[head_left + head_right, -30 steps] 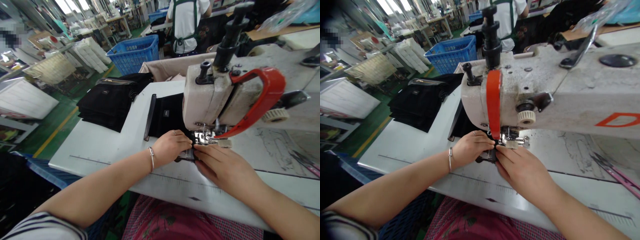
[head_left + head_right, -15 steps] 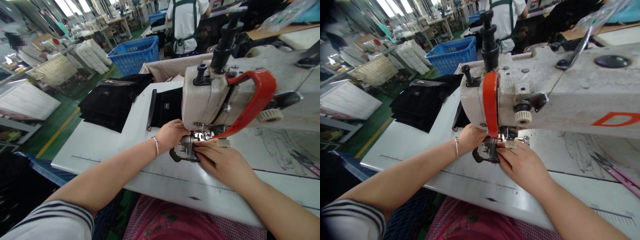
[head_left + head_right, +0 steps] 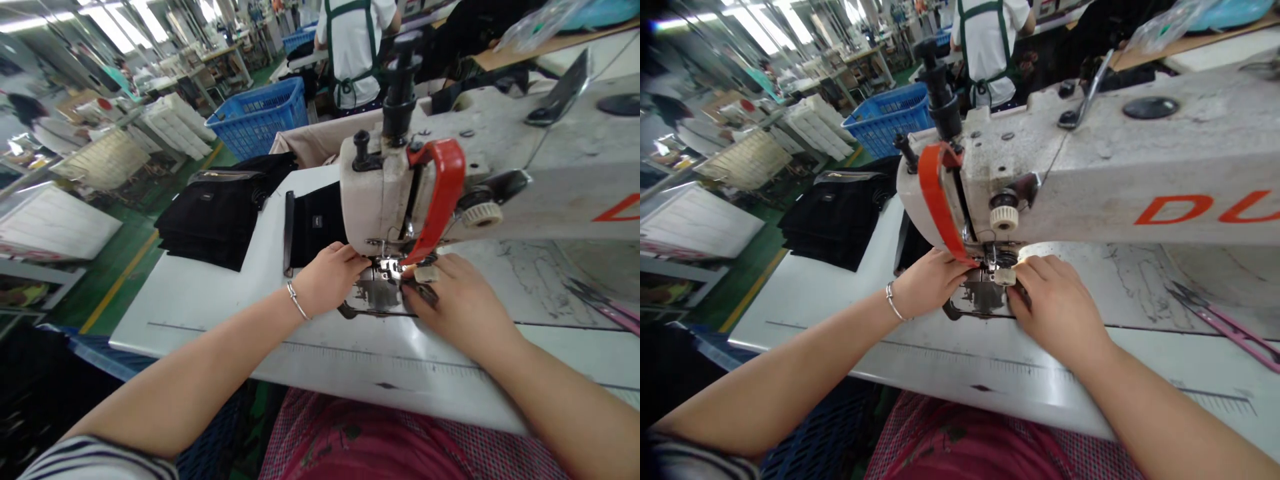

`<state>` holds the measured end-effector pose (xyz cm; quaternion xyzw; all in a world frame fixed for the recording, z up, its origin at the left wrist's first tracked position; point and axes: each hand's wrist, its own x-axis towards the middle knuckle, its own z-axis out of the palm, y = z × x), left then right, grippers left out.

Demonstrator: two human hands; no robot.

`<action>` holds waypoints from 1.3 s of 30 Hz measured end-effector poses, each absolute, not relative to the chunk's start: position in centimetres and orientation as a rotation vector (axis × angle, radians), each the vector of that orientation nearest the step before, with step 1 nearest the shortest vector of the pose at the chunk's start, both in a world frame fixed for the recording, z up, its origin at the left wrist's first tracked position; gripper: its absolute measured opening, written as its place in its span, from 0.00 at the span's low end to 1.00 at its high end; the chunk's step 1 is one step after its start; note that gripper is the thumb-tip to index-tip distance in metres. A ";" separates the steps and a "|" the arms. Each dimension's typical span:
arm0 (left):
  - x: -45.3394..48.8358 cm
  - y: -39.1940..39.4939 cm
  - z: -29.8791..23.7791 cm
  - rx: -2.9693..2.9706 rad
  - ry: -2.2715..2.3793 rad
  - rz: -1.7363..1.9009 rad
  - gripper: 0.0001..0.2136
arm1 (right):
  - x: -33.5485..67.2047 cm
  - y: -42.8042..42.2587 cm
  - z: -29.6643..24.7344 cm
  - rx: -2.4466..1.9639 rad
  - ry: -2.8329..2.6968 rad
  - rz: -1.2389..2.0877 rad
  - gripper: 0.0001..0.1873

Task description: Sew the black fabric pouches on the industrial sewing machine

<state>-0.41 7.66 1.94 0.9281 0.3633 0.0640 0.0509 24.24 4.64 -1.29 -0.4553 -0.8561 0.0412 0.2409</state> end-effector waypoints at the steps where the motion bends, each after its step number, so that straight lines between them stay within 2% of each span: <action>1: -0.3 7.5 2.4 2.770 1.101 0.177 0.12 | 24.4 4.7 -1.3 -1.234 -2.363 0.136 0.08; 5: 0.0 6.6 3.3 2.592 1.000 0.199 0.11 | 24.4 4.9 -1.4 -1.149 -2.328 0.181 0.05; 11: 0.3 3.4 2.1 2.499 0.990 0.442 0.14 | 23.9 4.8 -1.4 -1.188 -2.306 -0.075 0.06; 13: 0.5 2.1 1.7 2.446 1.038 0.510 0.16 | 23.9 4.5 -1.6 -1.051 -2.367 -0.036 0.06; 17: 0.8 0.6 1.2 2.471 1.103 0.545 0.16 | 24.0 3.8 -2.4 -0.803 -2.500 0.118 0.15; 24: 0.5 2.8 0.8 2.647 1.042 0.505 0.15 | 23.5 3.7 -2.4 -0.879 -2.486 0.193 0.15; 27: 0.2 3.0 1.8 2.638 1.052 0.386 0.15 | 23.9 3.9 -1.3 -0.892 -2.375 0.382 0.13; 33: 0.5 -2.1 4.3 2.570 1.011 0.247 0.18 | 25.3 3.3 1.6 -0.622 -2.493 1.138 0.18; 39: 1.7 -5.9 3.4 2.602 1.052 0.348 0.20 | 25.2 2.6 2.4 -0.523 -2.601 1.159 0.14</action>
